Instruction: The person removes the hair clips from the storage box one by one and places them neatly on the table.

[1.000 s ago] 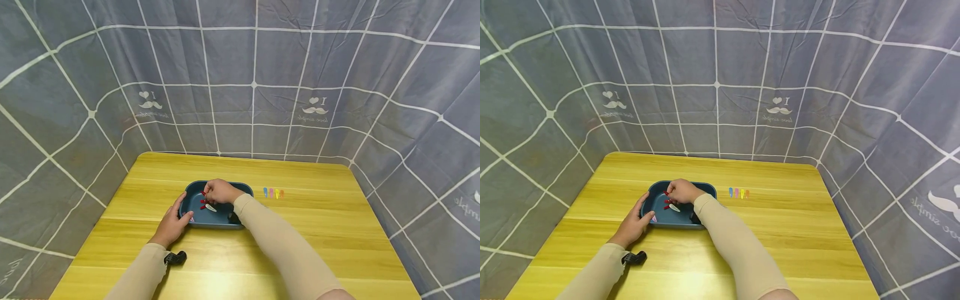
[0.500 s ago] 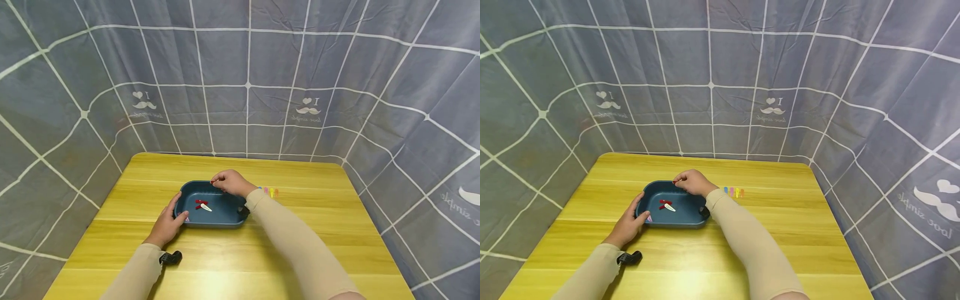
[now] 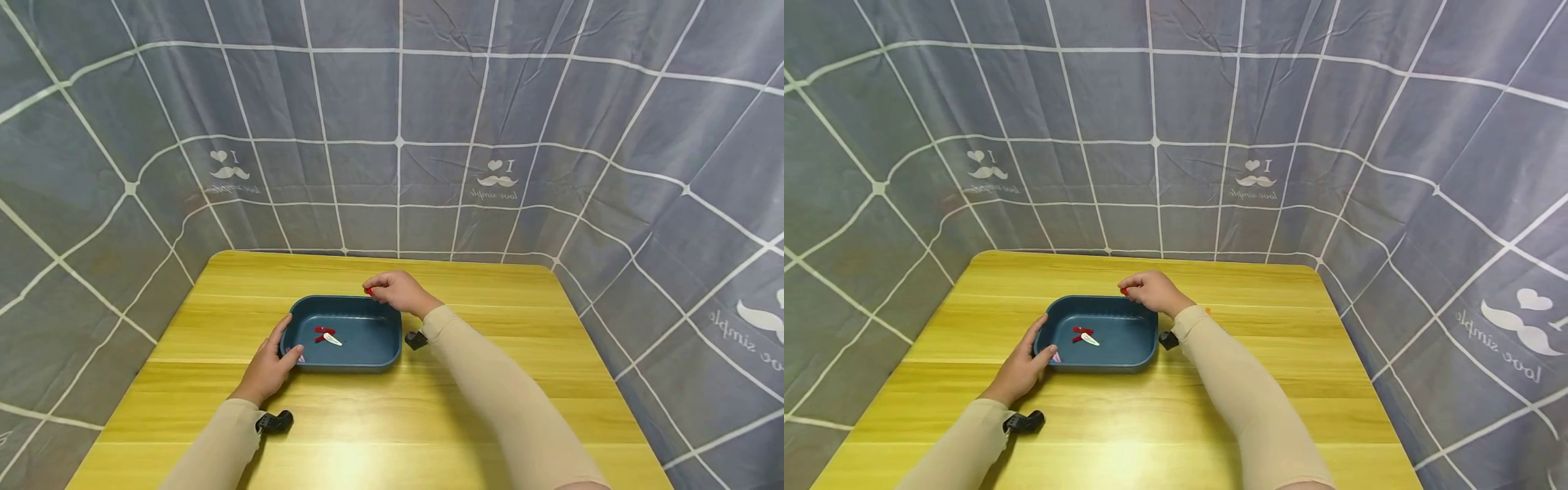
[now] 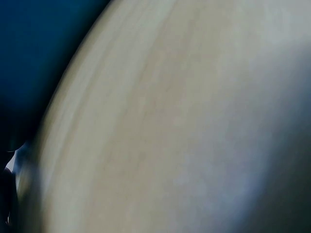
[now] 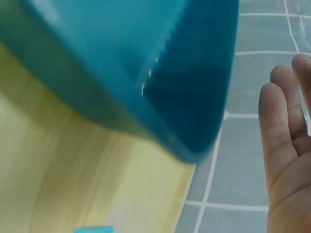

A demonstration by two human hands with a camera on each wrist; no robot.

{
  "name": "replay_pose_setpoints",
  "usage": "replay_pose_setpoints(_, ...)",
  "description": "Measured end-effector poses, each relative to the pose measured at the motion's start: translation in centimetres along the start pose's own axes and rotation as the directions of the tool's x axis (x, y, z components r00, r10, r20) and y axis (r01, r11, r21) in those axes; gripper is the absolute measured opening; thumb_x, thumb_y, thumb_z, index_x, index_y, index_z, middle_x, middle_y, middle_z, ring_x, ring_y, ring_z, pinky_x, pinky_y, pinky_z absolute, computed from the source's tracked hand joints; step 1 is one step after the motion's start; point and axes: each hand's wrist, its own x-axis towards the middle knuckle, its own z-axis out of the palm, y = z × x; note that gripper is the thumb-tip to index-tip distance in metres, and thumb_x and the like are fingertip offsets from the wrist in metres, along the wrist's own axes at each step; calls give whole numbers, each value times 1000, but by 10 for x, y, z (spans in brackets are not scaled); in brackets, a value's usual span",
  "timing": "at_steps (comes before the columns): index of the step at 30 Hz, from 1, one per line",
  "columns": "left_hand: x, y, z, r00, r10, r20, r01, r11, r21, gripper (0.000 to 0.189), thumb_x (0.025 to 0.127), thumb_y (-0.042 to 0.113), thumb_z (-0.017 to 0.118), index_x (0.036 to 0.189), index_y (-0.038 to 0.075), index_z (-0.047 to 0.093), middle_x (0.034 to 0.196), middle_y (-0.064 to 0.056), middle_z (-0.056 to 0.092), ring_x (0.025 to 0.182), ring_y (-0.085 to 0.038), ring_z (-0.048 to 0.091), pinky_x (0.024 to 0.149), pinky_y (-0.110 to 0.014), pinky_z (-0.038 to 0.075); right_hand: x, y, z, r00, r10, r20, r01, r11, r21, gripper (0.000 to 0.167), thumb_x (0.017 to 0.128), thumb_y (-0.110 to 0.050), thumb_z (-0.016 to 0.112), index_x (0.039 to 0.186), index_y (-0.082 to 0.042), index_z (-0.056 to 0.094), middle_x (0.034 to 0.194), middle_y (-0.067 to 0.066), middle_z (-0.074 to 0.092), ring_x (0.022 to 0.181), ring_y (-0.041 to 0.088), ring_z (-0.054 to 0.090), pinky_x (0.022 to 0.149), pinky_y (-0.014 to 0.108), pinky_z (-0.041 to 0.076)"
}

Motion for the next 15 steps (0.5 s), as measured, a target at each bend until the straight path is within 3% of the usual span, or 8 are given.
replay_pose_setpoints(3,0,-1,0,1000,-4,3,4,1000,-5,76,108,44,57,171,29,17,169,-26,32,151,-55,35,115,-77,33,-4,4,-7,999,19,-27,-19,1000,22,31,108,-18,58,132,-12,75,129,11,75,103,22,74,93,38,63)
replay_pose_setpoints(6,0,-1,0,1000,-5,4,6,1000,-5,76,108,44,57,171,29,17,170,-26,30,152,-55,34,116,-78,33,-9,8,-13,998,39,-42,-37,998,58,32,109,-23,56,133,-12,74,130,10,74,107,26,74,97,42,62)
replay_pose_setpoints(15,1,0,0,1000,1,2,-1,1000,-10,75,108,41,57,171,28,17,170,-26,30,152,-55,33,117,-76,32,-20,19,-30,998,31,-58,-25,996,90,28,108,-21,60,130,-10,74,129,16,74,104,24,72,96,35,61)
